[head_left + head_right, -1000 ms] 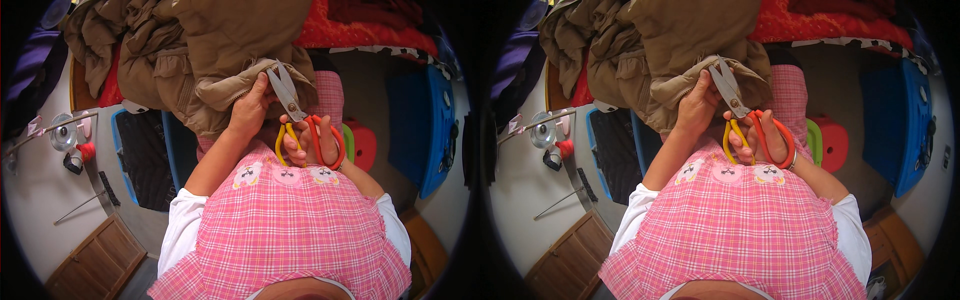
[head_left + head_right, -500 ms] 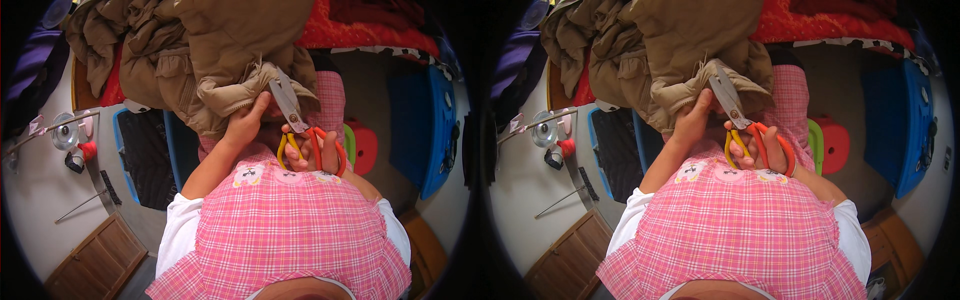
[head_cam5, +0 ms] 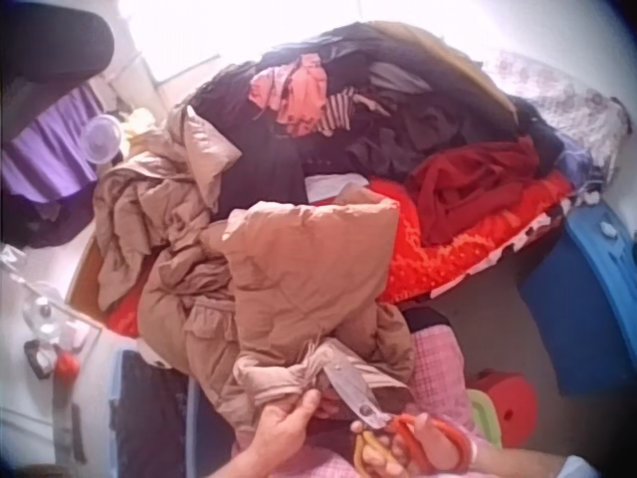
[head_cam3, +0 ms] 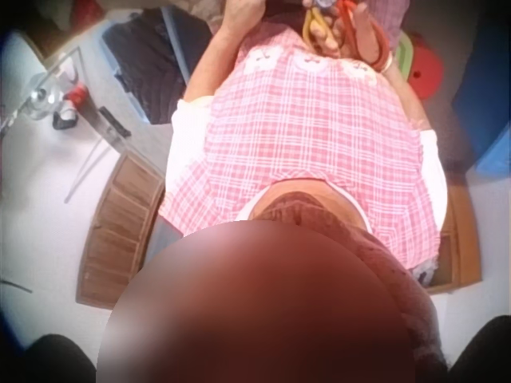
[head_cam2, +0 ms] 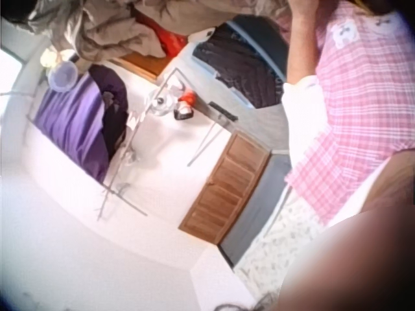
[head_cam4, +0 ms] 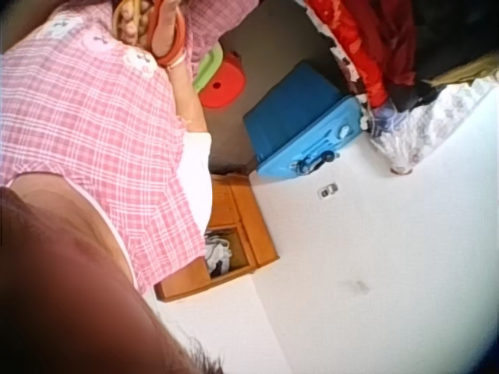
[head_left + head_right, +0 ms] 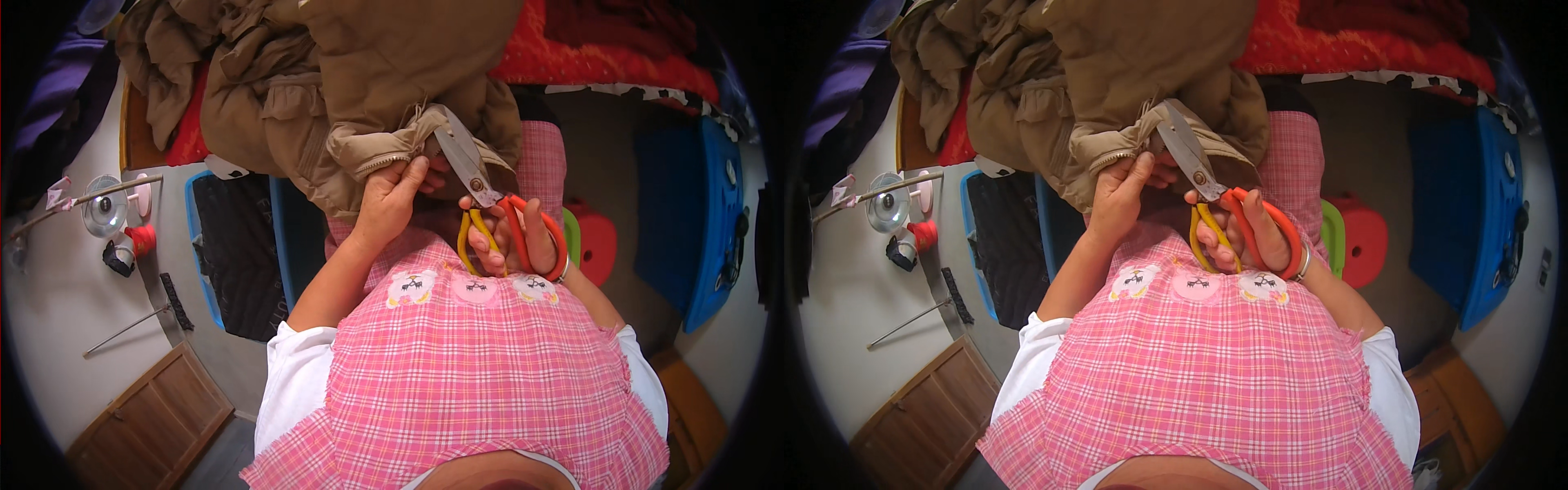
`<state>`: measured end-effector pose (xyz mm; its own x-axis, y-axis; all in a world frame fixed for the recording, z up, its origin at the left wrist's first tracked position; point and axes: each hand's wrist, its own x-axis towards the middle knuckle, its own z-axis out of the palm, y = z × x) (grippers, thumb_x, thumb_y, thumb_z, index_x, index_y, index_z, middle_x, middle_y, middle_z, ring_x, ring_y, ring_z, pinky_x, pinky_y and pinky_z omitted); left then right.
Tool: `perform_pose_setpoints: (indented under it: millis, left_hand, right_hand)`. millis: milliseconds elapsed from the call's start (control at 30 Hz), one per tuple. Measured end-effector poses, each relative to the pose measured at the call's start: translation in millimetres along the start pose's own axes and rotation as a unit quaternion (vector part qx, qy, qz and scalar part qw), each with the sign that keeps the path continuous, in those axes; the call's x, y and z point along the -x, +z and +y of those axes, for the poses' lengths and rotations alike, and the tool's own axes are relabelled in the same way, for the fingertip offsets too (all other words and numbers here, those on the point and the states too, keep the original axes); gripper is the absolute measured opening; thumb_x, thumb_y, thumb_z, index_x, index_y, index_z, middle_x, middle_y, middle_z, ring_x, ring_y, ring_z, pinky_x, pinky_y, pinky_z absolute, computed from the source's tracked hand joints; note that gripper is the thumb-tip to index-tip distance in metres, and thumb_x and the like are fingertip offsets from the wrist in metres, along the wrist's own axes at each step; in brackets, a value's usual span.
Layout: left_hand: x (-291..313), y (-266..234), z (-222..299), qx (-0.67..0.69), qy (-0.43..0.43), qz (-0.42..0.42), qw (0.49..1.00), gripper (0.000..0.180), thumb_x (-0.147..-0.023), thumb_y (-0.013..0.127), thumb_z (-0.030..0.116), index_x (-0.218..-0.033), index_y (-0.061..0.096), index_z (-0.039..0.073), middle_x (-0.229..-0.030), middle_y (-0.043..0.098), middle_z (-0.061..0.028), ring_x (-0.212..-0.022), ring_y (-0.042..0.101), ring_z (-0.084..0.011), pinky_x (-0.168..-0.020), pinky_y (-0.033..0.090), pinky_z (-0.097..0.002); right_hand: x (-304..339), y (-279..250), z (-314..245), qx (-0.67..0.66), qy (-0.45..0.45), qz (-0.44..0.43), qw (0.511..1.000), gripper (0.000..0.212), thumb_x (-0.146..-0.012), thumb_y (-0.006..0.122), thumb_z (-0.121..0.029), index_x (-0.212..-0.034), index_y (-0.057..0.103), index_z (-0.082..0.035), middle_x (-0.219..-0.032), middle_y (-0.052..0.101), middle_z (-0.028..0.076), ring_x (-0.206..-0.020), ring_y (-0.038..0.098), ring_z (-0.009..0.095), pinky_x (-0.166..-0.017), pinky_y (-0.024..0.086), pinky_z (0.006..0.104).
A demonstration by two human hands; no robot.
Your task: Replacing or repairing a zipper on a brown jacket using scissors and hands.
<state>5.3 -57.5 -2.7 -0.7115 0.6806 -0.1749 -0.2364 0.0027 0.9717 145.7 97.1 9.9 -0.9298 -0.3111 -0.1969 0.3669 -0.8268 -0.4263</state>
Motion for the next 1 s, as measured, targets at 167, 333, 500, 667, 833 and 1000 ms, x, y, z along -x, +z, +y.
perform_pose_setpoints:
  millis: [167,333,500,667,833,1000]
  left_hand:
    - [-7,0,3,0.046,-0.003,0.038,0.998,0.029,-0.095,0.044,0.023,-0.102,0.060,-0.001,-0.095,0.064,-0.0068,-0.080,0.059,-0.0120,-0.071,0.047,-0.0250]
    - [-14,3,3,0.117,-0.021,0.080,0.990,0.028,-0.095,0.046,0.023,-0.105,0.059,0.001,-0.095,0.064,-0.0073,-0.081,0.060,-0.0130,-0.070,0.047,-0.0256]
    - [-21,3,0,0.159,-0.015,0.116,0.980,0.024,-0.091,0.052,0.022,-0.105,0.059,0.004,-0.094,0.064,-0.0078,-0.077,0.059,-0.0132,-0.067,0.046,-0.0254]
    - [-22,-7,0,0.197,-0.022,0.142,0.970,0.023,-0.089,0.055,0.022,-0.099,0.059,0.002,-0.087,0.063,-0.0084,-0.074,0.059,-0.0141,-0.065,0.046,-0.0260]
    - [-9,-18,-2,0.211,-0.015,0.172,0.962,0.025,-0.088,0.056,0.023,-0.093,0.059,-0.001,-0.081,0.062,-0.0091,-0.071,0.058,-0.0148,-0.063,0.047,-0.0265]
    - [5,-19,3,0.122,-0.040,0.175,0.976,0.026,-0.089,0.055,0.026,-0.091,0.060,0.000,-0.076,0.062,-0.0089,-0.064,0.057,-0.0133,-0.061,0.046,-0.0249]
  right_hand:
    - [-1,-3,2,-0.026,0.011,-0.006,1.000,0.079,-0.083,0.030,-0.068,-0.134,0.032,-0.008,-0.082,0.044,0.003,-0.058,0.041,0.007,-0.052,0.037,0.0201]
    - [-1,-5,3,-0.033,0.014,-0.021,0.999,0.077,-0.084,0.030,-0.067,-0.134,0.032,-0.008,-0.082,0.044,0.003,-0.059,0.041,0.007,-0.052,0.037,0.0205]
    - [-1,-6,1,-0.048,0.002,-0.018,0.999,0.075,-0.086,0.031,-0.064,-0.132,0.033,-0.006,-0.081,0.044,0.003,-0.058,0.040,0.007,-0.052,0.036,0.0193]
    - [1,1,-39,0.173,-0.155,0.030,0.972,0.064,-0.091,0.032,-0.055,-0.130,0.034,-0.003,-0.080,0.047,0.002,-0.057,0.042,0.005,-0.051,0.036,0.0188]
    - [-28,-29,-146,0.406,-0.286,0.343,0.798,0.049,-0.089,0.056,-0.034,-0.122,0.045,-0.001,-0.077,0.051,0.000,-0.057,0.043,0.002,-0.050,0.036,0.0167]
    - [-76,-153,-241,0.676,-0.312,0.455,0.488,0.061,-0.075,0.069,-0.032,-0.122,0.047,-0.001,-0.109,0.059,0.020,-0.102,0.058,0.030,-0.084,0.045,0.0360]
